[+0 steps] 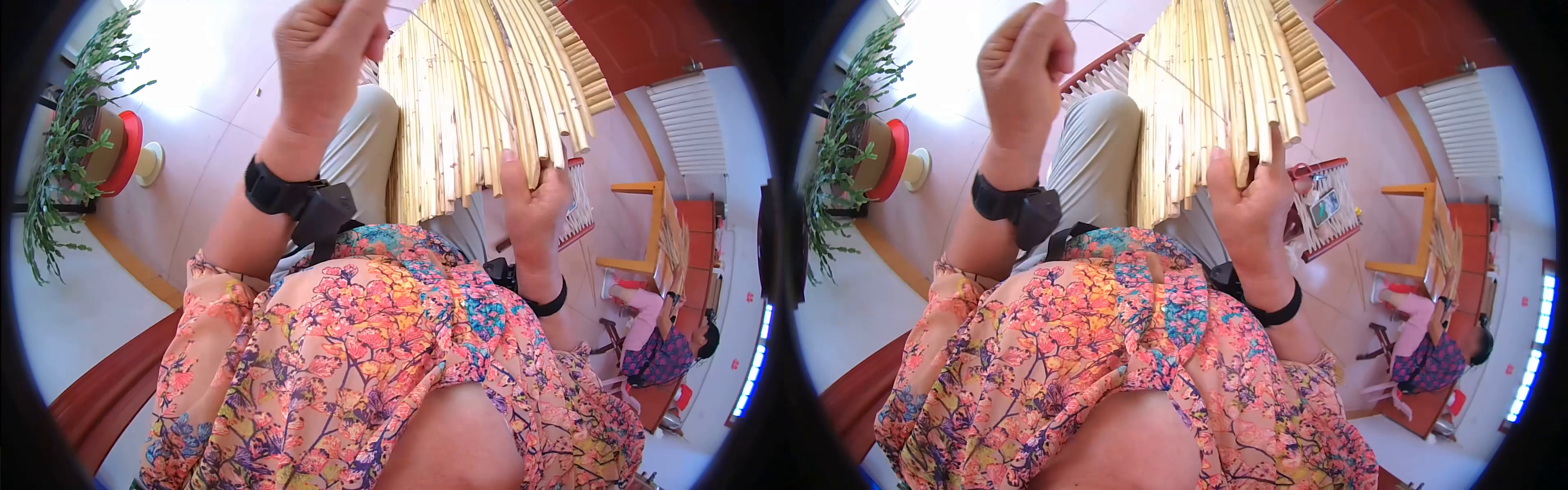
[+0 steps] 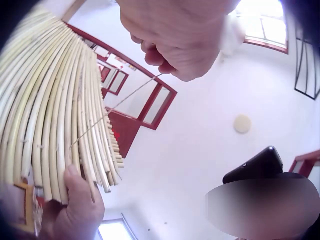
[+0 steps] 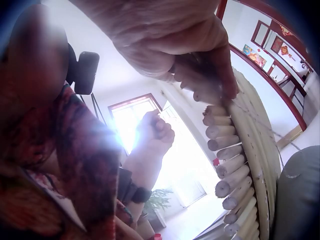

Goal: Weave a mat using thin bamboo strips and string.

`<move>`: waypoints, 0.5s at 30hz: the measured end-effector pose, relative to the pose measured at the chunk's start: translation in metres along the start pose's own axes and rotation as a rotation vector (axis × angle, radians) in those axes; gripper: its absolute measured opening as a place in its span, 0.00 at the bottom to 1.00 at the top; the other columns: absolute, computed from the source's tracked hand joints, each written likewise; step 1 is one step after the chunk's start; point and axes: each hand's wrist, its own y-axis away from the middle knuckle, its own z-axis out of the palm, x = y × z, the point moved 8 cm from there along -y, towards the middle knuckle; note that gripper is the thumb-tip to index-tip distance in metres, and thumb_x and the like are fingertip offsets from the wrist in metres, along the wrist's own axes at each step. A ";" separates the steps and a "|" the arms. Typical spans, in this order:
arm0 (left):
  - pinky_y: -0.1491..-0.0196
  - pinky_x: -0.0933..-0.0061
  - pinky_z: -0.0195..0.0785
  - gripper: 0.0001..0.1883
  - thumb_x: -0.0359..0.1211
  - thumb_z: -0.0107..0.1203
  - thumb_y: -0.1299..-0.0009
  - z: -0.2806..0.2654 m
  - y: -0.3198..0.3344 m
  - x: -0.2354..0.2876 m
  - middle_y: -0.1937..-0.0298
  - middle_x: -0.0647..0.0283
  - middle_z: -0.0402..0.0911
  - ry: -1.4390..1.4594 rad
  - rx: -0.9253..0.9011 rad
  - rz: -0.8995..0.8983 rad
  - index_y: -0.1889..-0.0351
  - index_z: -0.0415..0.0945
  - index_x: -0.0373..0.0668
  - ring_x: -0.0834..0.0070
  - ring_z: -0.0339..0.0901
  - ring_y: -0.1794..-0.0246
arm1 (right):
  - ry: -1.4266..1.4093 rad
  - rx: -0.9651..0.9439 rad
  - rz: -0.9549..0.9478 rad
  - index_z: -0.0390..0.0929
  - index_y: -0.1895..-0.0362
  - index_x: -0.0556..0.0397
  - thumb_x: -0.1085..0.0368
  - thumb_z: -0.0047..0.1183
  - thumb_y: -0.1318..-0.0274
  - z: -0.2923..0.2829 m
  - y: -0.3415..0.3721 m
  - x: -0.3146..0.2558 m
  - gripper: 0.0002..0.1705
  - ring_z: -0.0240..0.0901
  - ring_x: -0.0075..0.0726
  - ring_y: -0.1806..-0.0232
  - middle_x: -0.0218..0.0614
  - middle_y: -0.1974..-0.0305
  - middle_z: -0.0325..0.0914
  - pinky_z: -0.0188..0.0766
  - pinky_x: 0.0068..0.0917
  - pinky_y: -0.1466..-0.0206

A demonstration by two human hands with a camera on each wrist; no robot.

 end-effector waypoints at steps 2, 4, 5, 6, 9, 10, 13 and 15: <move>0.83 0.85 0.47 0.17 0.29 0.49 0.32 -0.008 -0.004 0.017 0.89 0.72 0.66 -0.001 0.042 0.096 0.85 0.66 0.44 0.89 0.57 0.89 | -0.296 -0.087 0.108 0.64 0.48 0.65 0.69 0.57 0.52 0.007 0.002 -0.001 0.27 0.75 0.31 0.65 0.42 0.61 0.77 0.71 0.25 0.62; 0.81 0.83 0.54 0.14 0.28 0.50 0.33 0.001 0.004 0.038 0.87 0.69 0.70 0.068 -0.162 0.064 0.83 0.69 0.43 0.85 0.63 0.87 | -0.428 -0.123 0.153 0.60 0.43 0.66 0.67 0.62 0.54 0.001 0.003 -0.001 0.35 0.74 0.34 0.58 0.42 0.57 0.75 0.71 0.27 0.55; 0.81 0.83 0.53 0.12 0.28 0.48 0.32 0.015 0.012 0.043 0.86 0.70 0.69 -0.040 -0.261 0.143 0.80 0.71 0.40 0.85 0.62 0.86 | -0.391 -0.069 0.078 0.59 0.42 0.67 0.67 0.63 0.54 -0.007 -0.002 0.003 0.37 0.73 0.37 0.56 0.43 0.56 0.75 0.70 0.30 0.52; 0.81 0.83 0.51 0.10 0.27 0.47 0.32 0.026 0.017 0.045 0.85 0.71 0.67 -0.148 -0.359 0.221 0.76 0.73 0.37 0.86 0.60 0.86 | -0.354 -0.015 0.003 0.57 0.41 0.67 0.67 0.64 0.55 -0.013 -0.006 0.005 0.39 0.72 0.40 0.54 0.45 0.55 0.75 0.69 0.33 0.50; 0.83 0.75 0.52 0.08 0.26 0.55 0.37 0.051 0.037 0.058 0.86 0.65 0.65 -0.403 -0.758 0.404 0.78 0.70 0.35 0.76 0.62 0.87 | -0.084 0.224 -0.432 0.61 0.43 0.68 0.69 0.63 0.56 -0.053 -0.007 -0.053 0.37 0.71 0.48 0.52 0.48 0.56 0.75 0.67 0.38 0.46; 0.83 0.73 0.51 0.10 0.27 0.57 0.39 0.062 0.045 0.060 0.86 0.63 0.63 -0.415 -0.829 0.503 0.80 0.69 0.36 0.71 0.62 0.88 | -0.083 0.235 -0.427 0.61 0.43 0.68 0.69 0.63 0.56 -0.058 -0.006 -0.061 0.37 0.71 0.48 0.52 0.48 0.56 0.75 0.67 0.38 0.46; 0.84 0.69 0.51 0.14 0.31 0.60 0.41 0.082 0.060 0.064 0.86 0.62 0.62 -0.389 -0.855 0.583 0.83 0.66 0.40 0.64 0.62 0.87 | -0.059 -0.157 -0.821 0.73 0.55 0.68 0.74 0.60 0.59 -0.018 0.004 -0.095 0.22 0.75 0.46 0.65 0.47 0.67 0.75 0.74 0.35 0.59; 0.84 0.67 0.52 0.16 0.35 0.61 0.41 0.089 0.062 0.069 0.86 0.63 0.63 -0.427 -0.859 0.643 0.83 0.66 0.42 0.64 0.63 0.87 | -0.068 -0.135 -0.817 0.73 0.56 0.67 0.75 0.60 0.61 -0.018 0.005 -0.094 0.22 0.74 0.43 0.70 0.44 0.70 0.75 0.73 0.33 0.66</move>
